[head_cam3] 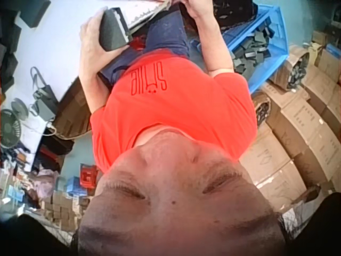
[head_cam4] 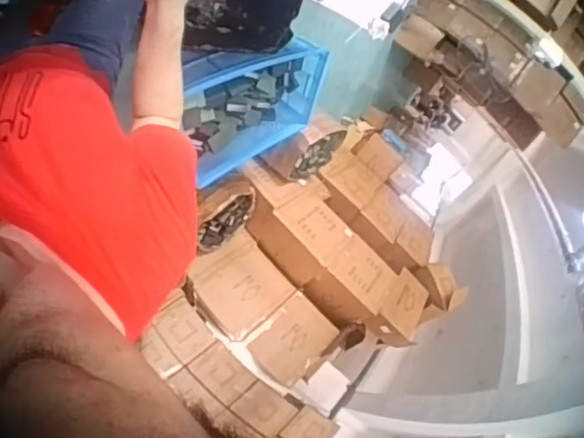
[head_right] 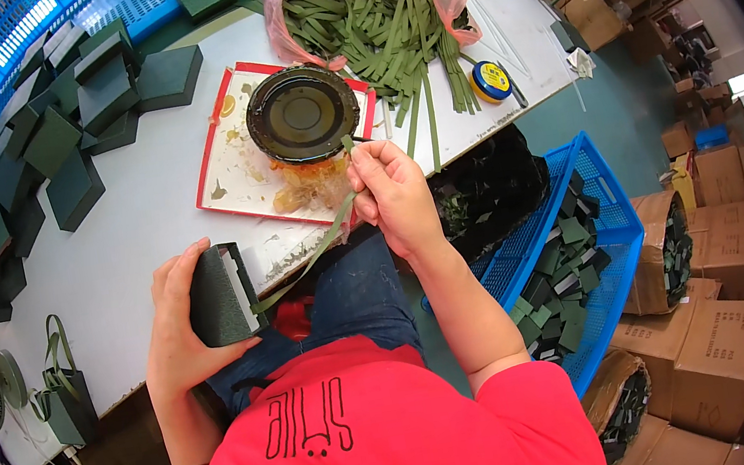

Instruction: The person repeatedly picks up green rectangular boxes and green ribbons, then wraps the ribbons around the boxes to form handles. The person places the finished boxes on the table and continues the process with new boxes.

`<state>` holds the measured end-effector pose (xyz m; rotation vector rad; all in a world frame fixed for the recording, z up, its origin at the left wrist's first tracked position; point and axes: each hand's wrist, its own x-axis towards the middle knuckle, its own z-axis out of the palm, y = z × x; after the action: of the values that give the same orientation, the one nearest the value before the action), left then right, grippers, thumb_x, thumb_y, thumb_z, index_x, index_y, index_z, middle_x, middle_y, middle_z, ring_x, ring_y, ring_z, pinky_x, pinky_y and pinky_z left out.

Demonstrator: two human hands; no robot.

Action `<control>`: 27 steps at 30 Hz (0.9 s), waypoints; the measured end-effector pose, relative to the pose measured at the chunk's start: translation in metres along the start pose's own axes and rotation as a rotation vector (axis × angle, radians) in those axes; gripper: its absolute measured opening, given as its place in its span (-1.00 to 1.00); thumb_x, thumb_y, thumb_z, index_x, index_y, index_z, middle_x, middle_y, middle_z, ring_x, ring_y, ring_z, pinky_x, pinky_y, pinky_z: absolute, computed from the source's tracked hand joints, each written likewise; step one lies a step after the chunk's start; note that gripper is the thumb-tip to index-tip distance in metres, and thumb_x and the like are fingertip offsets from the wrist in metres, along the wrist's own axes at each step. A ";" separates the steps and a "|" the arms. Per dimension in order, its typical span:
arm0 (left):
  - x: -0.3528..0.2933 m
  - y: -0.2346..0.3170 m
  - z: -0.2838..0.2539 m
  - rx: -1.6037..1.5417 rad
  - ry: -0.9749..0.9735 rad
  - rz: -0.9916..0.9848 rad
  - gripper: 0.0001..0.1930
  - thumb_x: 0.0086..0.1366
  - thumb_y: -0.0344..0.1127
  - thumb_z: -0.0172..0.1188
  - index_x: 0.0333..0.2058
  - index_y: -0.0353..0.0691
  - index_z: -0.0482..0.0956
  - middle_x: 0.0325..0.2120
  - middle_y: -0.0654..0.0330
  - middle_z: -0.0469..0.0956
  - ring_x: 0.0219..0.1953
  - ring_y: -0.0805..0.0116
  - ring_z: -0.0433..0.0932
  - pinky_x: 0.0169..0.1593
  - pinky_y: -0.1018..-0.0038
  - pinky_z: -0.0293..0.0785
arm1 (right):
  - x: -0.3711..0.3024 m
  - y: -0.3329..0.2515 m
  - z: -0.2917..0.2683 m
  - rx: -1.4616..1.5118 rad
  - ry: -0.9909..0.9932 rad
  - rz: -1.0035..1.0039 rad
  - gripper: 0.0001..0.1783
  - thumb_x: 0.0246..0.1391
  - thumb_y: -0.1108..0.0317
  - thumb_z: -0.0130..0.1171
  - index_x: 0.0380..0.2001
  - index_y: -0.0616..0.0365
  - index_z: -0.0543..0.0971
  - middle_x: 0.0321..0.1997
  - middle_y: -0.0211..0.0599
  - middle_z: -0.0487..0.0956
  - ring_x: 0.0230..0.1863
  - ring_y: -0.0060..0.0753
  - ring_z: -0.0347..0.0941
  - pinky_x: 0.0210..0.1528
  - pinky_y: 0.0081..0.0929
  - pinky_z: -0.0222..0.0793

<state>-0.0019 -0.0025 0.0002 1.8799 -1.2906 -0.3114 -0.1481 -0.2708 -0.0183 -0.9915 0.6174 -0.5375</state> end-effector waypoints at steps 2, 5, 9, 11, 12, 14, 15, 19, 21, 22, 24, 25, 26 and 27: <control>0.001 0.000 0.000 -0.008 -0.001 0.001 0.09 -0.30 -0.27 0.62 0.31 -0.25 0.29 0.15 0.05 0.44 0.19 -0.01 0.35 0.24 0.16 0.28 | 0.001 0.000 0.001 -0.001 0.007 0.009 -0.74 0.34 0.23 0.19 -0.17 0.21 0.46 -0.47 -0.47 0.43 -0.69 -0.74 0.16 -0.66 -0.72 0.04; 0.002 0.001 0.000 -0.009 -0.006 -0.002 0.09 -0.30 -0.27 0.62 0.30 -0.26 0.29 0.17 0.06 0.44 0.19 -0.01 0.35 0.24 0.17 0.28 | 0.003 0.001 0.000 -0.019 0.025 0.013 -0.75 0.31 0.24 0.24 -0.20 0.20 0.47 -0.48 -0.48 0.43 -0.70 -0.76 0.14 -0.66 -0.72 0.02; 0.001 0.002 0.000 0.001 -0.006 0.001 0.09 -0.30 -0.26 0.63 0.30 -0.27 0.29 0.19 0.08 0.43 0.19 0.00 0.35 0.24 0.17 0.27 | 0.005 0.003 0.002 -0.030 0.042 0.001 -0.77 0.30 0.24 0.24 -0.26 0.17 0.49 -0.51 -0.50 0.42 -0.71 -0.77 0.12 -0.67 -0.74 0.01; 0.001 0.001 -0.001 0.004 -0.008 0.000 0.09 -0.30 -0.25 0.63 0.30 -0.27 0.29 0.19 0.08 0.44 0.19 0.00 0.35 0.24 0.17 0.27 | 0.006 0.003 0.002 -0.039 0.046 0.005 -0.77 0.29 0.25 0.25 -0.27 0.17 0.50 -0.52 -0.50 0.42 -0.72 -0.77 0.12 -0.67 -0.74 0.00; 0.001 0.001 -0.001 0.006 -0.009 0.000 0.10 -0.30 -0.25 0.63 0.30 -0.27 0.29 0.19 0.08 0.44 0.18 0.01 0.36 0.24 0.18 0.27 | 0.007 0.003 0.003 -0.045 0.049 0.009 -0.78 0.29 0.26 0.26 -0.28 0.17 0.50 -0.52 -0.50 0.43 -0.72 -0.77 0.12 -0.67 -0.74 0.00; 0.001 0.002 0.000 0.006 -0.006 0.007 0.10 -0.30 -0.25 0.63 0.30 -0.28 0.29 0.19 0.08 0.44 0.18 0.01 0.36 0.24 0.18 0.27 | 0.009 0.004 0.003 -0.056 0.061 0.013 -0.79 0.27 0.28 0.27 -0.28 0.18 0.50 -0.53 -0.50 0.42 -0.72 -0.77 0.11 -0.69 -0.74 -0.02; 0.001 0.002 0.000 0.006 -0.005 0.010 0.10 -0.30 -0.25 0.62 0.30 -0.28 0.29 0.19 0.08 0.44 0.18 0.01 0.36 0.24 0.18 0.28 | 0.011 0.006 0.002 -0.060 0.070 0.013 -0.79 0.25 0.29 0.29 -0.27 0.19 0.51 -0.54 -0.50 0.42 -0.72 -0.77 0.11 -0.70 -0.73 -0.04; 0.001 0.002 0.000 -0.001 -0.002 0.015 0.10 -0.30 -0.25 0.62 0.30 -0.27 0.29 0.18 0.08 0.44 0.19 0.00 0.36 0.25 0.17 0.27 | 0.015 0.008 0.000 -0.068 0.094 0.023 -0.81 0.24 0.33 0.29 -0.28 0.18 0.50 -0.54 -0.52 0.42 -0.71 -0.77 0.12 -0.70 -0.73 -0.03; 0.002 0.003 -0.001 0.003 -0.007 0.006 0.09 -0.30 -0.26 0.62 0.30 -0.27 0.30 0.18 0.08 0.44 0.19 0.00 0.36 0.25 0.17 0.27 | 0.015 0.007 -0.001 -0.045 0.072 0.032 -0.82 0.24 0.33 0.28 -0.28 0.17 0.50 -0.53 -0.52 0.42 -0.69 -0.77 0.14 -0.68 -0.74 -0.01; 0.002 0.003 0.000 -0.006 -0.002 0.011 0.09 -0.30 -0.26 0.62 0.30 -0.27 0.30 0.18 0.07 0.44 0.19 0.00 0.36 0.25 0.16 0.27 | 0.014 0.006 -0.002 -0.033 0.062 0.036 -0.83 0.25 0.33 0.27 -0.28 0.17 0.50 -0.53 -0.52 0.42 -0.68 -0.77 0.14 -0.68 -0.74 0.00; 0.000 0.000 0.001 -0.027 0.015 0.018 0.09 -0.30 -0.26 0.62 0.30 -0.26 0.30 0.17 0.07 0.44 0.19 0.00 0.35 0.25 0.16 0.27 | 0.007 0.007 -0.002 0.020 0.056 0.001 -0.84 0.26 0.33 0.25 -0.27 0.15 0.49 -0.52 -0.52 0.42 -0.67 -0.77 0.15 -0.66 -0.74 0.03; 0.000 0.000 0.000 -0.036 0.014 0.020 0.08 -0.30 -0.26 0.62 0.30 -0.26 0.31 0.17 0.07 0.45 0.19 0.00 0.35 0.25 0.16 0.27 | 0.002 0.008 -0.001 0.046 0.053 -0.016 -0.84 0.27 0.33 0.24 -0.26 0.15 0.49 -0.51 -0.52 0.42 -0.66 -0.77 0.16 -0.65 -0.74 0.05; 0.000 0.001 -0.001 -0.043 0.010 0.019 0.08 -0.29 -0.27 0.62 0.30 -0.25 0.31 0.17 0.07 0.45 0.19 -0.01 0.35 0.25 0.16 0.27 | -0.004 0.009 -0.001 0.026 0.029 -0.040 -0.84 0.28 0.33 0.24 -0.26 0.14 0.49 -0.51 -0.52 0.43 -0.65 -0.77 0.16 -0.65 -0.74 0.06; 0.001 0.001 -0.002 -0.050 0.007 0.017 0.07 -0.29 -0.27 0.62 0.30 -0.24 0.32 0.16 0.06 0.45 0.19 -0.01 0.35 0.25 0.17 0.27 | -0.009 0.010 0.000 0.006 0.005 -0.065 -0.85 0.28 0.32 0.23 -0.26 0.13 0.49 -0.51 -0.52 0.43 -0.65 -0.77 0.16 -0.64 -0.73 0.07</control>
<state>-0.0010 -0.0027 0.0028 1.8263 -1.2824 -0.3251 -0.1532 -0.2597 -0.0253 -1.0070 0.5896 -0.5993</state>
